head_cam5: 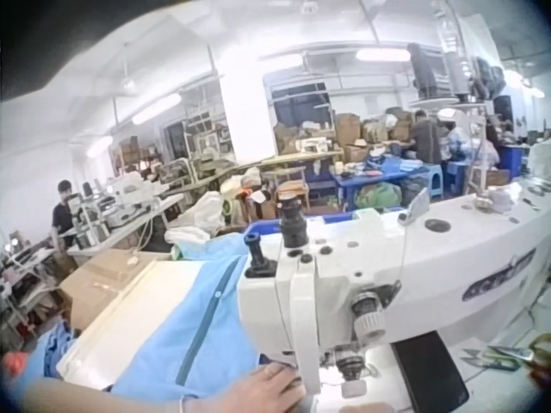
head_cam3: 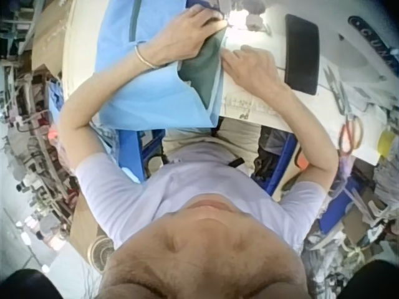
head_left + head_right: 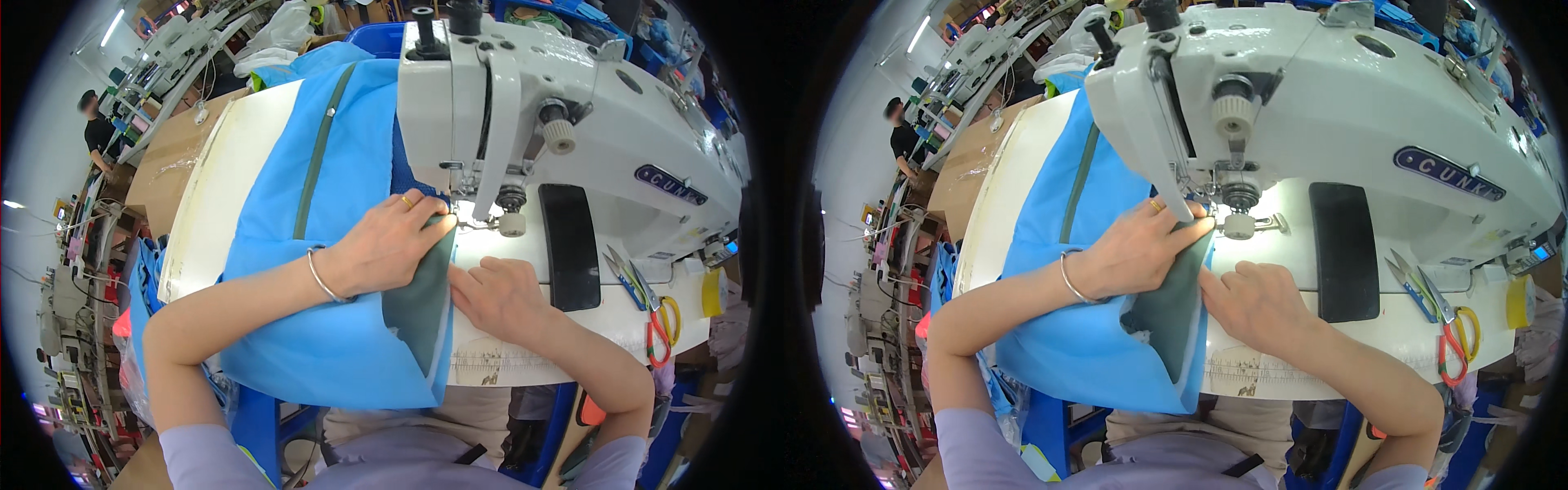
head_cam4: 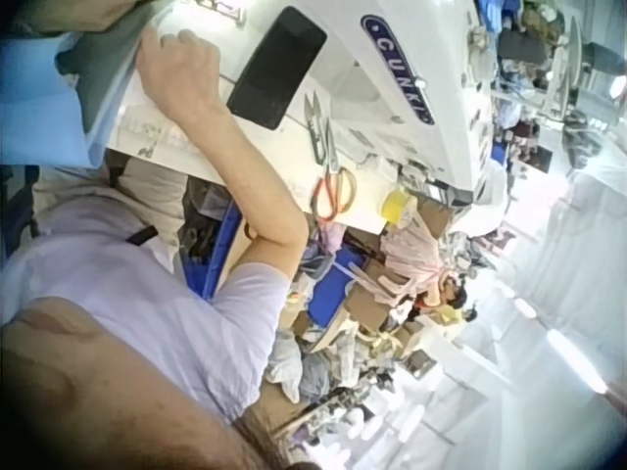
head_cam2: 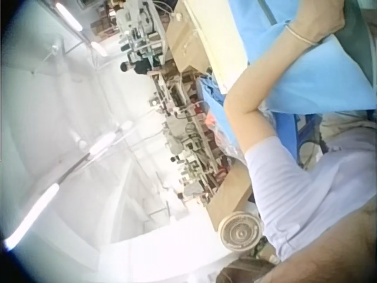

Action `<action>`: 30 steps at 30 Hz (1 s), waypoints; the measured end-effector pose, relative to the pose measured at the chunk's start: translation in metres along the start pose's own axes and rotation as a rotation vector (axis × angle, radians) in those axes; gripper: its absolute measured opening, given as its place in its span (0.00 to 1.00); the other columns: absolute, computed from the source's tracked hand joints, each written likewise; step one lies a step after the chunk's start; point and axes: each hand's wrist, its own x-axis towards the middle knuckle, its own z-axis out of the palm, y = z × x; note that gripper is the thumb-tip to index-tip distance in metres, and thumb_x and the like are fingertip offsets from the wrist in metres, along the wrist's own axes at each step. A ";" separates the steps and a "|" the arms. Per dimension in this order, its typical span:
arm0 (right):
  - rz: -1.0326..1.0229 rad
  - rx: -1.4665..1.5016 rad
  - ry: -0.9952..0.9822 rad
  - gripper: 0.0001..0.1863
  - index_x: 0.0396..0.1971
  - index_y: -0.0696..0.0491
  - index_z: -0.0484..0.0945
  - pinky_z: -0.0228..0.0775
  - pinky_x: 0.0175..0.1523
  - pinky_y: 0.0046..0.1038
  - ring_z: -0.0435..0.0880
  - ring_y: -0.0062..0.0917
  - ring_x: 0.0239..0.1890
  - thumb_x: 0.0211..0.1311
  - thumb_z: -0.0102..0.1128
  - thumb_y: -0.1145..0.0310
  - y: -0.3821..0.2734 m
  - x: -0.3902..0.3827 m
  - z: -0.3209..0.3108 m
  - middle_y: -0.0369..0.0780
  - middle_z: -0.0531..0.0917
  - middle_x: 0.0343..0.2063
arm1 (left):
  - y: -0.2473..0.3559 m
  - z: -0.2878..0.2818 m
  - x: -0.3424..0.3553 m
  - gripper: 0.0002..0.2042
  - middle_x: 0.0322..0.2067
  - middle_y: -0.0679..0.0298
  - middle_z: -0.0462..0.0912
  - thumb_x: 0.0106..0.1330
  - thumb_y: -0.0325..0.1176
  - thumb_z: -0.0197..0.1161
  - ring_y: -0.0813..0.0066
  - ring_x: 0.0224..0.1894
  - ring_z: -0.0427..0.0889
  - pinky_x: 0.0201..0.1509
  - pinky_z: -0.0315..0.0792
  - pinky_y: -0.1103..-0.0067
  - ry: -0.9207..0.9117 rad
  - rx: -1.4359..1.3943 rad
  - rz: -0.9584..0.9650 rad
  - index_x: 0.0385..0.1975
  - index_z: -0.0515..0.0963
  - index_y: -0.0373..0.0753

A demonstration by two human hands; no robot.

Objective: The person operates an industrial sewing machine to stitch a blue fabric bag. They align the edges of the bag, guide the material under the needle, and sew along the seams. The person repeatedly adjusts the fabric and rotates the bag to sew different sections.

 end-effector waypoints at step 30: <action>0.020 -0.062 0.173 0.25 0.41 0.59 0.80 0.69 0.63 0.49 0.76 0.48 0.60 0.49 0.77 0.56 -0.074 -0.006 -0.012 0.51 0.80 0.46 | -0.021 -0.104 -0.187 0.24 0.31 0.61 0.84 0.70 0.51 0.64 0.76 0.34 0.80 0.40 0.76 0.77 0.073 -0.641 -1.080 0.41 0.85 0.30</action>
